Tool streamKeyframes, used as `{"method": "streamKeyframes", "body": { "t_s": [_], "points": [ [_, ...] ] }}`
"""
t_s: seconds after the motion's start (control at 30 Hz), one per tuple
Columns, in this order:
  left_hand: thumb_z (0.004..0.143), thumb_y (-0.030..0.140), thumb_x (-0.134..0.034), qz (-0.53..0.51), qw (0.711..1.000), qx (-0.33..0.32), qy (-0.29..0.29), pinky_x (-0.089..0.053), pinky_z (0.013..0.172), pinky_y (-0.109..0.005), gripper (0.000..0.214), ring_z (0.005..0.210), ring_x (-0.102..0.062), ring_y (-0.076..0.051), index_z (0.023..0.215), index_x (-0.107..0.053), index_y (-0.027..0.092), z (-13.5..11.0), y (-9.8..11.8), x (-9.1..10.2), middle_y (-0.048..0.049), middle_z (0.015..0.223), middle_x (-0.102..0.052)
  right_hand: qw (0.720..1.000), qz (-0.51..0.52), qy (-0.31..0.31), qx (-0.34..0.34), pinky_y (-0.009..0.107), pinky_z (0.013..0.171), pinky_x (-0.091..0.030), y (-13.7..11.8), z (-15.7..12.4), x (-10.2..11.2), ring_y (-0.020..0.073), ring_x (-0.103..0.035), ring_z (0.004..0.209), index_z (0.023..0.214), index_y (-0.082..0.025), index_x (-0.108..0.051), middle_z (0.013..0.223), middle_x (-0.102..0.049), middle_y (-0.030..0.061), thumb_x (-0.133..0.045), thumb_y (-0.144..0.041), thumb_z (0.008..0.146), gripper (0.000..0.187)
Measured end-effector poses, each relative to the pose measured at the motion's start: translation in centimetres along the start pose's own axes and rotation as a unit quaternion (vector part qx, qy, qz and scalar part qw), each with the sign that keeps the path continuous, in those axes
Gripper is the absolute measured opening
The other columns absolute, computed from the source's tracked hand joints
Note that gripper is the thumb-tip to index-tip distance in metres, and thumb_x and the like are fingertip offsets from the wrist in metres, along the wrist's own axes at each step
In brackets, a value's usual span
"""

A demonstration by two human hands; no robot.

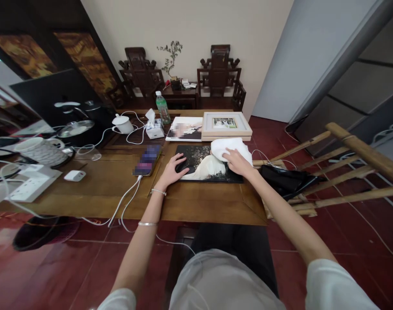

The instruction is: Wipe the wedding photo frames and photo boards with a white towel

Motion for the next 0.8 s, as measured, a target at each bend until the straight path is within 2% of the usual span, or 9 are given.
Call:
{"method": "streamKeyframes", "body": {
  "t_s": [0.13,0.23,0.33,0.43,0.67,0.8],
  "points": [
    [0.076,0.043,-0.068,0.001,1.000,-0.011,0.021,-0.038,0.106,-0.048,0.040,0.124,-0.049,-0.028,0.107,-0.067,0.018,-0.1,0.5,0.4,-0.0118,0.130,-0.056,0.999,0.020,-0.006,0.040,0.057,0.106,-0.026,-3.5,-4.3,0.0,0.0318,-0.034,0.134,0.110,-0.012,-0.061,0.134,-0.050,0.0196,-0.039,0.002,0.071,0.048],
    [0.077,0.041,-0.067,0.005,0.999,-0.012,0.048,-0.042,0.103,-0.047,0.030,0.117,-0.054,-0.027,0.098,-0.069,0.019,0.0,0.8,0.9,-0.0105,0.121,-0.061,0.996,0.034,-0.002,0.079,0.058,0.107,-0.024,-6.2,-7.4,0.4,0.0314,-0.033,0.135,0.103,-0.015,-0.064,0.136,-0.050,0.0164,-0.040,0.003,0.069,0.046],
    [0.080,0.040,-0.065,0.011,0.999,-0.008,0.048,-0.041,0.103,-0.045,0.029,0.115,-0.055,-0.025,0.099,-0.068,0.019,0.0,0.9,0.8,-0.0105,0.121,-0.061,0.995,0.047,0.008,0.084,0.056,0.108,-0.025,-7.1,-8.4,0.7,0.0309,-0.034,0.135,0.100,-0.014,-0.065,0.136,-0.050,0.0173,-0.040,0.003,0.068,0.044],
    [0.082,0.040,-0.063,0.016,0.999,-0.003,0.028,-0.038,0.106,-0.044,0.035,0.121,-0.051,-0.025,0.110,-0.065,0.019,-0.1,0.7,0.3,-0.0107,0.128,-0.056,0.997,0.050,0.005,0.058,0.056,0.107,-0.026,-5.9,-6.9,0.5,0.0315,-0.037,0.133,0.105,-0.012,-0.064,0.133,-0.052,0.0199,-0.043,0.002,0.068,0.045],
    [0.083,0.045,-0.060,0.020,1.000,0.012,0.018,-0.036,0.108,-0.044,0.044,0.126,-0.048,-0.027,0.118,-0.063,0.019,-0.3,0.1,0.0,-0.0110,0.134,-0.053,0.999,0.035,0.013,-0.019,0.056,0.105,-0.028,-1.3,-0.5,-0.2,0.0301,-0.037,0.133,0.118,-0.011,-0.057,0.129,-0.054,0.0215,-0.042,-0.001,0.073,0.048],
    [0.082,0.047,-0.061,0.017,0.999,0.022,0.021,-0.037,0.108,-0.044,0.047,0.126,-0.049,-0.027,0.118,-0.063,0.018,-0.3,0.3,0.0,-0.0119,0.135,-0.053,0.999,0.024,0.007,-0.030,0.058,0.106,-0.025,-1.4,-0.2,-0.3,0.0309,-0.034,0.134,0.119,-0.011,-0.056,0.129,-0.054,0.0215,-0.040,0.001,0.072,0.050]
  ]
}}
Point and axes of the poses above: each hand's wrist, its own z-axis towards the middle knuckle, its own x-axis out of the back of the hand, y = z × x, the point moved 10 cm from there along z, towards the middle knuckle
